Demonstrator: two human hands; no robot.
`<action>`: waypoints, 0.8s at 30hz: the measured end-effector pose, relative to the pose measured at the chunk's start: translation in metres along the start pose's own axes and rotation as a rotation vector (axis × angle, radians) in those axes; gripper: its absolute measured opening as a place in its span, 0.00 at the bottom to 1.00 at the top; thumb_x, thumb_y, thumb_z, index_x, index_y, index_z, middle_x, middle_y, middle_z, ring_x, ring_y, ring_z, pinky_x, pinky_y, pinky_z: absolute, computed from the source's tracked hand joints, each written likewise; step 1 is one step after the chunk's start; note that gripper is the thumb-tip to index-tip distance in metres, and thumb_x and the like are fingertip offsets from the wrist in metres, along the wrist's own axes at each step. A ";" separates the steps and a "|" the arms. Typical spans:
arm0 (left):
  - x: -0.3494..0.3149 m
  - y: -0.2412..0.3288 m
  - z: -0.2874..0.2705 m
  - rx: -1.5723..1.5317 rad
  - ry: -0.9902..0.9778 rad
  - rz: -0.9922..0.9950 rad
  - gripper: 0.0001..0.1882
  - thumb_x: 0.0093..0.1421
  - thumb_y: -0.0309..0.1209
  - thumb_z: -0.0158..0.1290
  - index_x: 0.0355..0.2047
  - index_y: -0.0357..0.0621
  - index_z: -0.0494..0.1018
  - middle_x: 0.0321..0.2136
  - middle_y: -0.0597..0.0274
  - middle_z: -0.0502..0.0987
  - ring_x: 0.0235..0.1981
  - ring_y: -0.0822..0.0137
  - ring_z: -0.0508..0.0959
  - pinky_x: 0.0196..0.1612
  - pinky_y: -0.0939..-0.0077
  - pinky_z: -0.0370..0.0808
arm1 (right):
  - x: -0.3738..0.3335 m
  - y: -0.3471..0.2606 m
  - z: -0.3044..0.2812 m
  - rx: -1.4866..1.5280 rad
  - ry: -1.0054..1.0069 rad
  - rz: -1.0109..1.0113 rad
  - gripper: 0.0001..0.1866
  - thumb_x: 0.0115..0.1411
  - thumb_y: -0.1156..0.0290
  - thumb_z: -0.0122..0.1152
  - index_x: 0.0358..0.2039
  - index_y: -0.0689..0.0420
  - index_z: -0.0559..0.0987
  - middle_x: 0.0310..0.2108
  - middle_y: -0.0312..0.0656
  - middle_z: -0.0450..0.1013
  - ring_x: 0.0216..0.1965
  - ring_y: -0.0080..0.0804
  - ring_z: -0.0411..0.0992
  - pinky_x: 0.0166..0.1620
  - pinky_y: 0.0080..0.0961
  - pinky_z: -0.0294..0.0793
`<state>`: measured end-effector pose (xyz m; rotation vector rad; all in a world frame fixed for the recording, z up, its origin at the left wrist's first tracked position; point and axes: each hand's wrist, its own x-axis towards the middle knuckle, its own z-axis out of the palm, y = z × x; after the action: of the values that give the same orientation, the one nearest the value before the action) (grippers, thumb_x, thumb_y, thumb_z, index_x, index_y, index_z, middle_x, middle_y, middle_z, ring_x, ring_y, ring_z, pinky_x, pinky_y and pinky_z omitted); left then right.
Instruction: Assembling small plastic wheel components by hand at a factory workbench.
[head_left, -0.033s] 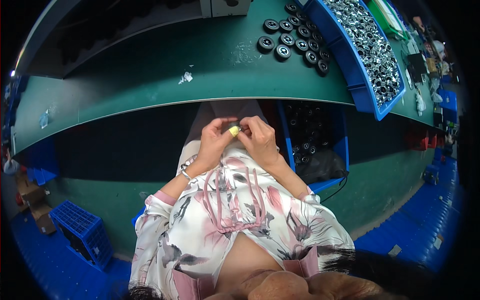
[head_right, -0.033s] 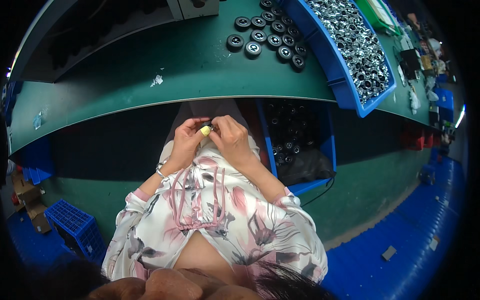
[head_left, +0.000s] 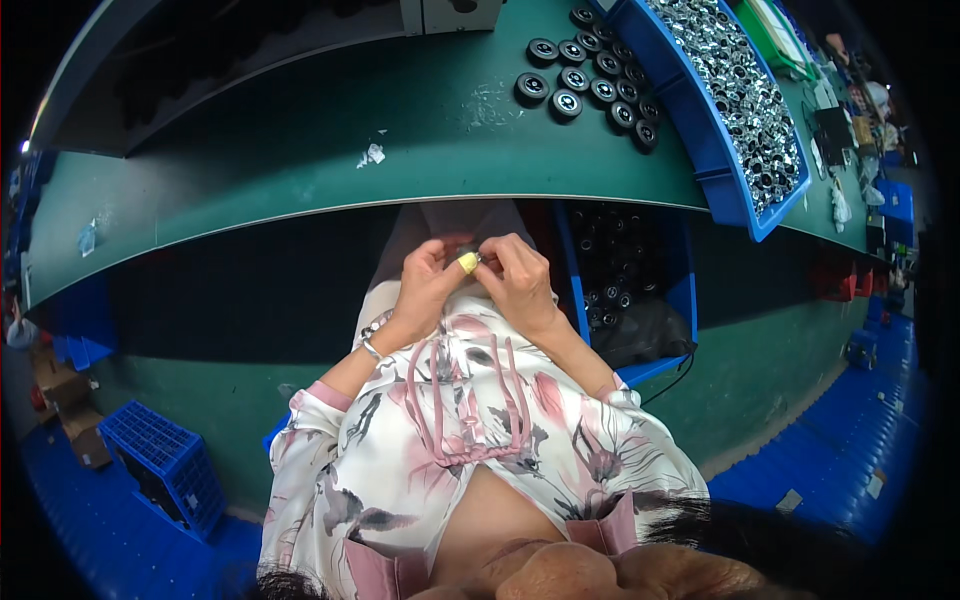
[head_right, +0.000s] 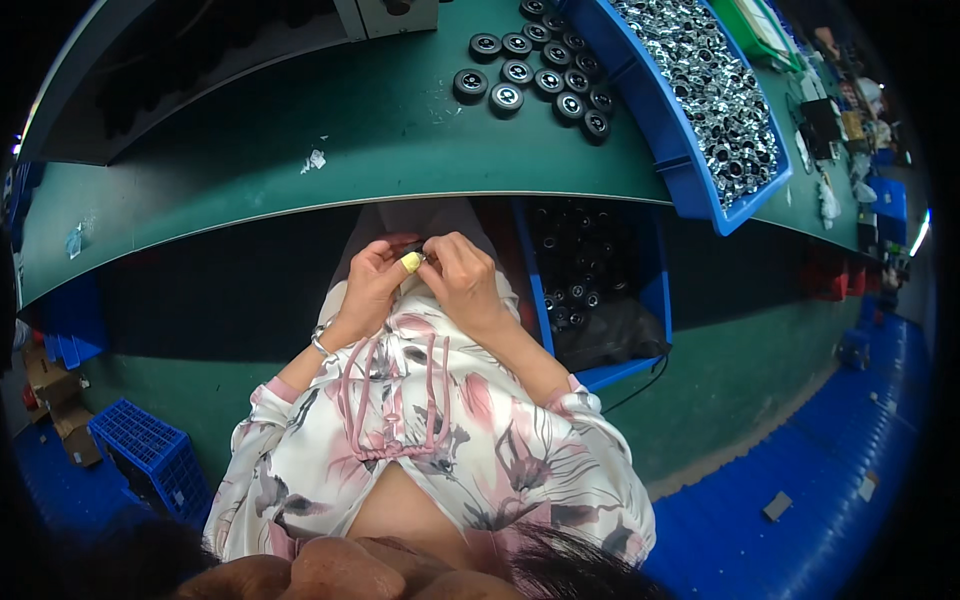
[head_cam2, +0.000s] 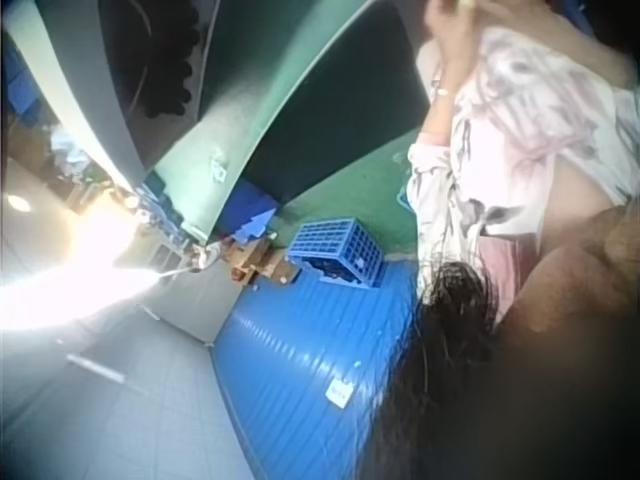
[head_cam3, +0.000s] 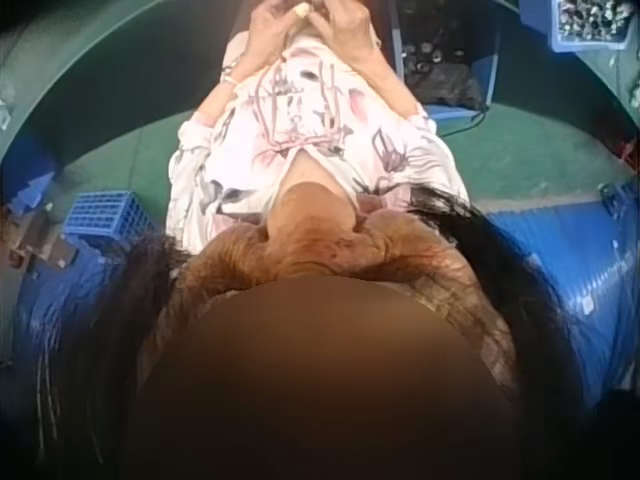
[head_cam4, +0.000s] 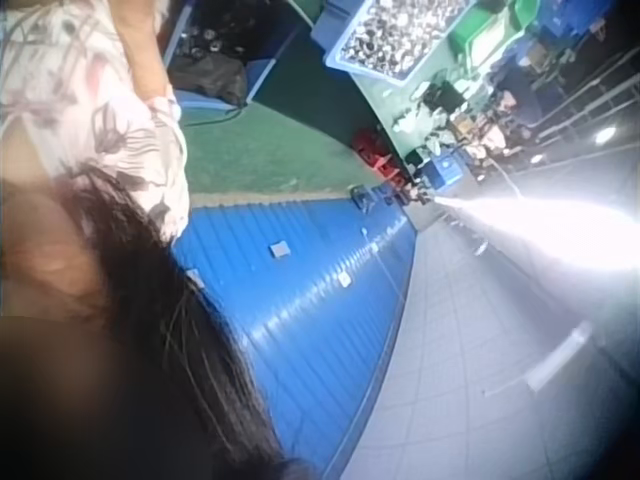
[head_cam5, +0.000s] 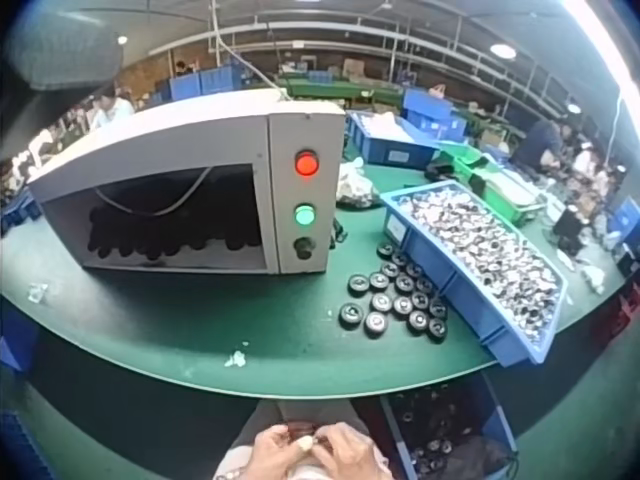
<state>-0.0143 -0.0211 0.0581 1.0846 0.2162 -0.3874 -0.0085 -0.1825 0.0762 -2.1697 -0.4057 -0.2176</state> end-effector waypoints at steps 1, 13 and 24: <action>0.001 -0.004 -0.004 -0.152 0.008 -0.085 0.14 0.62 0.21 0.54 0.47 0.30 0.72 0.39 0.59 0.77 0.40 0.73 0.79 0.42 0.82 0.77 | -0.001 0.001 0.001 -0.001 -0.003 0.000 0.13 0.46 0.81 0.67 0.33 0.64 0.75 0.29 0.46 0.73 0.26 0.39 0.75 0.29 0.30 0.75; -0.002 0.005 0.004 -0.248 0.089 -0.057 0.09 0.64 0.25 0.54 0.41 0.29 0.72 0.39 0.56 0.77 0.38 0.73 0.79 0.42 0.82 0.77 | 0.004 -0.010 0.001 0.067 -0.006 0.005 0.12 0.48 0.80 0.68 0.34 0.64 0.76 0.35 0.47 0.72 0.33 0.44 0.75 0.34 0.33 0.76; -0.001 0.000 -0.015 -0.307 -0.052 -0.196 0.10 0.67 0.29 0.52 0.39 0.32 0.74 0.37 0.57 0.78 0.39 0.72 0.78 0.50 0.74 0.76 | 0.005 -0.008 -0.003 0.364 0.077 0.071 0.12 0.49 0.80 0.69 0.36 0.61 0.81 0.38 0.44 0.77 0.38 0.37 0.74 0.40 0.29 0.74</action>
<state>-0.0150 -0.0075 0.0517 0.7520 0.3262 -0.5389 -0.0074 -0.1791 0.0855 -1.8086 -0.2982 -0.1723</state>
